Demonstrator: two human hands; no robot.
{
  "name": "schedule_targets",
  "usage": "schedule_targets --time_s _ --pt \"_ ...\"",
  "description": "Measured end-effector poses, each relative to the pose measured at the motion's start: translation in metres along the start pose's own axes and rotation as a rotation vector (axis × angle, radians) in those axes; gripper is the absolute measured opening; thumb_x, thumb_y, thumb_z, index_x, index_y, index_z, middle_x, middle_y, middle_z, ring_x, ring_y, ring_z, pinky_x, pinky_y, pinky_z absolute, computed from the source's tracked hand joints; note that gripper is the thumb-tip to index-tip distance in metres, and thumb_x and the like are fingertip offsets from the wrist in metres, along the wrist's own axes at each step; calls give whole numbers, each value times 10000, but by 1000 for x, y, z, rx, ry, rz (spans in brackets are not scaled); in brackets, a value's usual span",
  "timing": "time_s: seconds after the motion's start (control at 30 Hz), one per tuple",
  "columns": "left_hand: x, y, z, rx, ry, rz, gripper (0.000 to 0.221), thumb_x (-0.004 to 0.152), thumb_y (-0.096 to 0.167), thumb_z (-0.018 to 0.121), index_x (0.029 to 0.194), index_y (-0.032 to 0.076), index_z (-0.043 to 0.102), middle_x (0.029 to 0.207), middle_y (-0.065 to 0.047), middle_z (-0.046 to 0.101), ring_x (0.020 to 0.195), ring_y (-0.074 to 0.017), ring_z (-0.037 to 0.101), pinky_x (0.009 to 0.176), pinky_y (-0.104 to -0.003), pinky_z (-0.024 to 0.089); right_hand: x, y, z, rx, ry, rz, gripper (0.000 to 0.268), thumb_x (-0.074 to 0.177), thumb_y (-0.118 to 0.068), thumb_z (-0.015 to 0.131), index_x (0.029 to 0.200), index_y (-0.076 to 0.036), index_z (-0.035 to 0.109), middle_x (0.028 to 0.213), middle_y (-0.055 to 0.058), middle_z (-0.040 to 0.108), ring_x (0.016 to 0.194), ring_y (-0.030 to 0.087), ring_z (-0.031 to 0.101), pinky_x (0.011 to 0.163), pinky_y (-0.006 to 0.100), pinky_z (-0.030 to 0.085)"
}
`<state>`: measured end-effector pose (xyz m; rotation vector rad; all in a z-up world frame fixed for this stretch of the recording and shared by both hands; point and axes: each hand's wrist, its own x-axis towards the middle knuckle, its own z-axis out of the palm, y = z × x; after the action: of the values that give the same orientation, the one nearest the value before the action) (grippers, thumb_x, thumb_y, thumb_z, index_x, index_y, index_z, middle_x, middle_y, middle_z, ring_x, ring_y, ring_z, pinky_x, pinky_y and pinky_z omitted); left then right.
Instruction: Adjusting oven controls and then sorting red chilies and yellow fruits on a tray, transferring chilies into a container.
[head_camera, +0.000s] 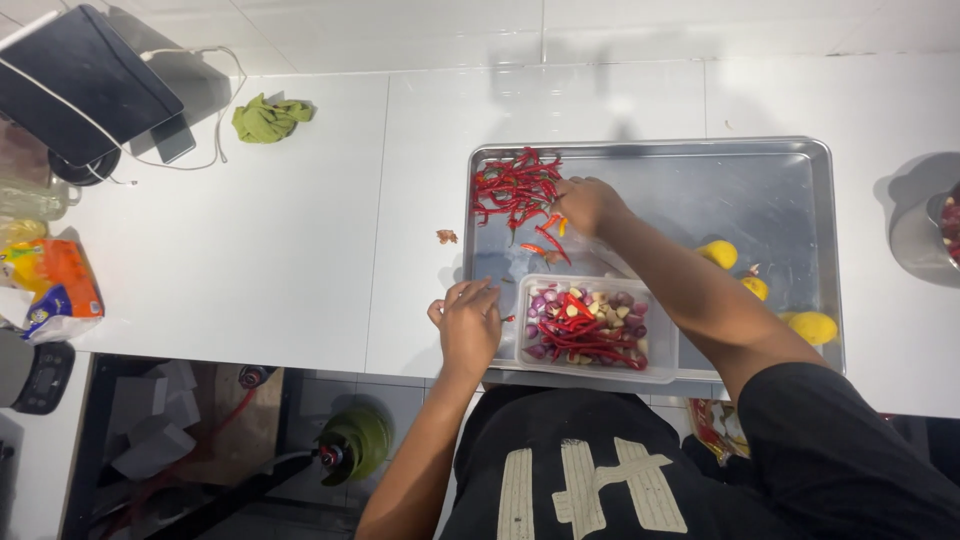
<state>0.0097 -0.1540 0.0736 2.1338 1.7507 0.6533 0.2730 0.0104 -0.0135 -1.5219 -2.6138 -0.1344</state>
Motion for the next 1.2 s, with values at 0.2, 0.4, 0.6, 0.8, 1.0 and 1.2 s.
schedule_targets --time_s 0.2,0.4,0.6,0.8,1.0,1.2 --pt "-11 2 -2 -103 28 -109 191 903 67 721 1080 104 783 944 -59 776 1021 -235 676 979 -501 271 -9 13 13 22 -270 -29 224 978 -189 599 1089 -287 767 1163 -18 686 1123 193 634 941 347 505" --pt "13 37 -1 -208 186 139 265 933 194 768 1172 82 751 1073 -60 766 1081 -254 621 935 -440 293 -75 -30 -120 53 140 27 156 994 -151 615 936 -234 734 864 -27 658 868 156 621 837 318 494" --pt "21 51 53 -160 129 436 274 943 341 728 1176 198 737 1121 44 766 1178 -214 627 912 -461 273 -144 -77 -168 636 76 198 178 1019 -188 613 995 -135 781 917 61 739 897 261 697 809 364 557" --pt "7 107 -18 -214 75 478 73 874 171 760 900 108 787 753 -68 724 975 -266 677 916 -311 491 -179 -104 -157 497 379 408 69 947 -170 772 958 -114 733 759 54 716 701 233 681 674 378 577" --pt "-22 76 35 -115 -250 300 217 896 381 695 765 207 708 709 -7 683 1052 -250 632 958 -519 349 -185 -101 -133 267 577 468 46 996 -85 763 959 -97 739 821 24 713 728 224 674 717 331 542" --pt "5 51 46 -126 -413 417 545 775 99 715 1305 206 651 1138 -42 668 1145 -328 556 861 -566 367 -212 -12 -169 167 520 513 46 1049 9 782 1004 -1 784 836 112 727 792 320 686 769 397 527"
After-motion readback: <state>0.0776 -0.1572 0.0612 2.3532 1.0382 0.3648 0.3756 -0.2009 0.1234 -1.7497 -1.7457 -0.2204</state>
